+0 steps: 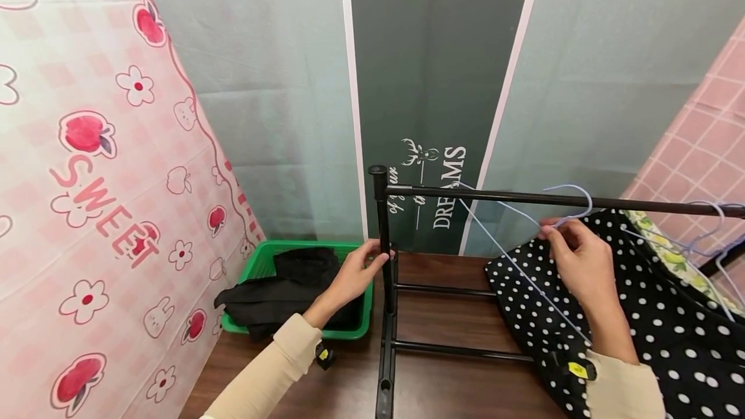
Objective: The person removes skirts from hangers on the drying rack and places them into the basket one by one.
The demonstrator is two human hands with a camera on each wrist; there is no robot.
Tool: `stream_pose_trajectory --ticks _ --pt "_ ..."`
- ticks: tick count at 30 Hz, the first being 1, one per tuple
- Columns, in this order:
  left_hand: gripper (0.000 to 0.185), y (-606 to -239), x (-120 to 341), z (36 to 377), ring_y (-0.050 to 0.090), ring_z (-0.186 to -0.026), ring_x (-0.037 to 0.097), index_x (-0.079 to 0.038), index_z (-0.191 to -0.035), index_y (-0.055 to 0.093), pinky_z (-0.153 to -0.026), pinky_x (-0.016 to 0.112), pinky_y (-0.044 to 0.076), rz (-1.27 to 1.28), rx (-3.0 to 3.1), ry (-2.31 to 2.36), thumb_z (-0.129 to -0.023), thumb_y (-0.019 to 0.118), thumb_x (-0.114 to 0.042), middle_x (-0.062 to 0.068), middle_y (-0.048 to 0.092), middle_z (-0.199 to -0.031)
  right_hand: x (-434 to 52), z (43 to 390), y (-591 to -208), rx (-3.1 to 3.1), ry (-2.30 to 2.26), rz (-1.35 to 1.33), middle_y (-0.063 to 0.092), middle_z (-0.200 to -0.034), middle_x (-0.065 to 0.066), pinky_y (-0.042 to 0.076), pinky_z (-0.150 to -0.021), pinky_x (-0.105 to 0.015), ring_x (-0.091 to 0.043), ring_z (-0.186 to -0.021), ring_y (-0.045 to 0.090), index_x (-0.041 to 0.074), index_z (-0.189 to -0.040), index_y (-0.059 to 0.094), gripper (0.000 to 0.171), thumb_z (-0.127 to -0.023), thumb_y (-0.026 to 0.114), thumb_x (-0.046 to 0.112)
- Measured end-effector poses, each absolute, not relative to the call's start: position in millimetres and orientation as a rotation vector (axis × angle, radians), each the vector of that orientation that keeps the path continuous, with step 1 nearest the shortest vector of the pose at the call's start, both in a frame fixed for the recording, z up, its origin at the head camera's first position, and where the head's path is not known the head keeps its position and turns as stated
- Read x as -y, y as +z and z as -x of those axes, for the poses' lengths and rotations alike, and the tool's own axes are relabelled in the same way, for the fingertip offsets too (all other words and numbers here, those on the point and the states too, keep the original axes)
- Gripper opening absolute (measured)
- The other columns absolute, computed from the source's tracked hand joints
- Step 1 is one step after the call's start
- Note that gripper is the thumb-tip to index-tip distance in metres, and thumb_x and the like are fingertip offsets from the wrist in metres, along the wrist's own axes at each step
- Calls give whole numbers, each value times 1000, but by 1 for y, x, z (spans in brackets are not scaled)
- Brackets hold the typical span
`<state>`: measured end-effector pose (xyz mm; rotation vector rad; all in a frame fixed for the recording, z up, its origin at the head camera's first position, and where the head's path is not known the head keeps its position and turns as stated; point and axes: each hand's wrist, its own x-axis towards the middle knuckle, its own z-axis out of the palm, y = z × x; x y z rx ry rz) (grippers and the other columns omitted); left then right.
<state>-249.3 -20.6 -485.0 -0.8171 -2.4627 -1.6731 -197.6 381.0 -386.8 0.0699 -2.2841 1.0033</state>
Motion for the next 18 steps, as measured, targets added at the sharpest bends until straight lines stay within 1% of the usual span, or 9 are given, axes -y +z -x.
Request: stream_pose_trajectory --ticks 4,9,13,18 --pt "32 -486 20 250 70 -120 25 -14 -141 62 -102 42 59 825 2460 -1672 -113 55 -28 7 73 -132 -385 195 -388 2297 1000 -39 56 -73 40 36 -56 -13 8 -57 50 0 -101 70 13 -106 66 11" --pt "33 -486 20 249 70 -121 24 -14 -142 61 -103 43 59 815 2462 -1680 -113 55 -28 8 73 -132 -390 195 -390 2302 1016 -18 57 -76 45 38 -56 -11 10 -58 53 -1 -103 70 16 -107 64 13" --pt "32 -486 21 249 70 -121 23 -14 -142 62 -102 42 59 813 2463 -1683 -113 56 -28 7 73 -132 -395 194 -391 2311 1023 -1 58 -76 43 38 -50 -13 8 -57 53 3 -106 69 11 -107 63 13" --pt "32 -486 20 250 70 -121 25 -14 -142 62 -103 43 59 819 2446 -1688 -113 56 -26 7 73 -132 -400 194 -393 2308 1077 10 60 -83 43 40 -46 -14 6 -57 55 9 -106 67 7 -108 61 12"
